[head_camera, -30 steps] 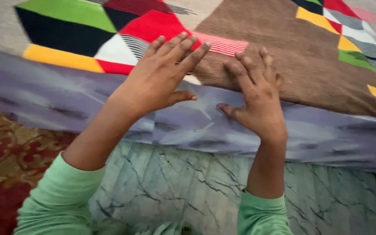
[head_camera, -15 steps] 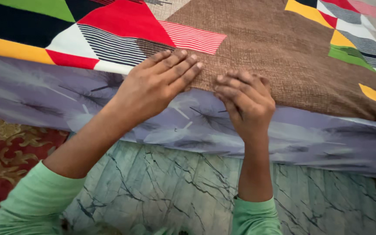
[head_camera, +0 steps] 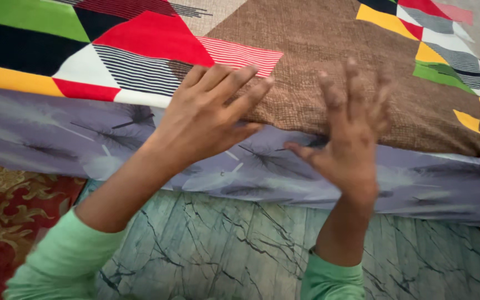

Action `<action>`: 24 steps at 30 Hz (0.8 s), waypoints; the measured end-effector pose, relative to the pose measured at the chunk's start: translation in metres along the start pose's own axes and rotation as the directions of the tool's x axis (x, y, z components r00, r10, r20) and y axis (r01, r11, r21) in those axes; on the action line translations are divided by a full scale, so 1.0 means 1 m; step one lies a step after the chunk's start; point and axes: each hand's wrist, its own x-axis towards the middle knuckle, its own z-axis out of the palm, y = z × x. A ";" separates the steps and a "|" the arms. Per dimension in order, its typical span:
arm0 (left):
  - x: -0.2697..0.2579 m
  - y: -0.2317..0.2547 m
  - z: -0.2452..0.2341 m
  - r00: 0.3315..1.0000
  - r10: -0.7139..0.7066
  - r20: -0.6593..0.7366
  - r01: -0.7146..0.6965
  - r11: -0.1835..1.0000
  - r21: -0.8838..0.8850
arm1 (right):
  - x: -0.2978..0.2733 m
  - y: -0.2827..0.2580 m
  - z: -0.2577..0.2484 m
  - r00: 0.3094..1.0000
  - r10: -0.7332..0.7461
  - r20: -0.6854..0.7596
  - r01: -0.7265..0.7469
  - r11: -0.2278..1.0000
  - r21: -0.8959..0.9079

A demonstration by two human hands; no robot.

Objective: The person folds a patterned bedsheet on a bed. They smooth the fabric, fold the edges, and tuck the sheet under the mattress, working methodically along the sides of the bed.

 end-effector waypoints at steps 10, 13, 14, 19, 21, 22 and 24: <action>0.040 0.030 0.053 0.993 0.119 0.014 -0.118 0.992 -0.046 | -0.026 0.051 -0.014 0.992 0.037 0.119 -0.092 0.862 0.498; 0.045 0.037 0.064 0.995 0.096 0.018 -0.095 0.995 -0.037 | -0.031 0.052 -0.012 0.996 0.088 0.033 -0.092 0.832 0.547; 0.046 0.040 0.066 0.996 0.090 0.018 -0.089 0.996 -0.029 | -0.033 0.050 -0.013 0.992 0.119 0.030 -0.116 0.820 0.560; 0.039 0.047 0.071 0.987 0.156 0.026 -0.157 0.984 0.084 | -0.036 0.049 -0.017 0.998 0.068 0.007 -0.062 0.858 0.510; 0.036 0.050 0.071 0.985 0.171 0.018 -0.172 0.979 0.107 | -0.035 0.048 -0.018 0.996 0.082 0.028 -0.085 0.849 0.521; 0.035 0.051 0.070 0.985 0.172 0.011 -0.172 0.979 0.110 | -0.034 0.049 -0.021 0.997 0.070 0.042 -0.081 0.855 0.513; 0.034 0.052 0.068 0.985 0.169 0.012 -0.170 0.978 0.122 | -0.033 0.050 -0.028 0.996 0.046 0.071 -0.076 0.863 0.500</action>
